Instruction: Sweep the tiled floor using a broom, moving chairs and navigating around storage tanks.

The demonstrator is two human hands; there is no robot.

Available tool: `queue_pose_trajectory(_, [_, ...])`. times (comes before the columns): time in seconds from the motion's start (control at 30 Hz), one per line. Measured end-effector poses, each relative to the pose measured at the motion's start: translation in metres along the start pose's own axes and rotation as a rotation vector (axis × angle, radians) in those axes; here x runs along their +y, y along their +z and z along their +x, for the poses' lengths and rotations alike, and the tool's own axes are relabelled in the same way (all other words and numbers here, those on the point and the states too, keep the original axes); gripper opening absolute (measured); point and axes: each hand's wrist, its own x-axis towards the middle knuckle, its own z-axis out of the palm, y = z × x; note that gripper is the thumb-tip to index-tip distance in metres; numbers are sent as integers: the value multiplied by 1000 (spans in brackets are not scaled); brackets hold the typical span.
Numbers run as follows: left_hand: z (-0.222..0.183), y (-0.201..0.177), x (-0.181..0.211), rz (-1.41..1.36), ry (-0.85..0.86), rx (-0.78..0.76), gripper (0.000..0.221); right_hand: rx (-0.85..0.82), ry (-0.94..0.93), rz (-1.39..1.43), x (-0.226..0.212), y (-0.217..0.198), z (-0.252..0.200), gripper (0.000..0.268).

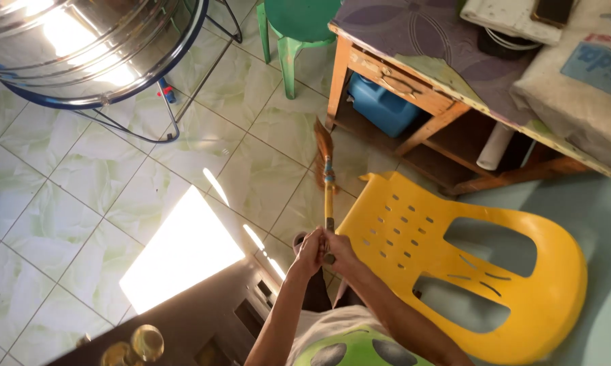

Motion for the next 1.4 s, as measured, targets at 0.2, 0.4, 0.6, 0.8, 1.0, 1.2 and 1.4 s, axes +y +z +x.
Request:
queue_pose_trajectory(0.2, [0, 0, 61, 175, 68, 150, 31, 364, -231, -25, 7, 81, 5, 25])
queue_pose_trajectory(0.4, [52, 11, 130, 677, 105, 202, 32, 369, -252, 292, -17, 95, 91, 21])
queue_pose_trajectory(0.6, [192, -44, 101, 200, -110, 340, 33, 197, 156, 4, -62, 97, 189, 17])
queue_pose_trajectory(0.8, [216, -114, 74, -221, 17, 376, 24, 339, 57, -302, -12, 108, 224, 30])
queue_pose_trajectory(1.0, [148, -82, 44, -596, -18, 508, 24, 163, 170, -766, -6, 88, 187, 24])
queue_pose_trajectory(1.2, [90, 34, -57, -438, 234, 328, 14, 20, 132, -654, -85, 22, 14, 20])
queue_pose_trajectory(1.4, [19, 103, -41, -226, 84, 307, 13, 164, -95, -822, -97, -15, -41, 33])
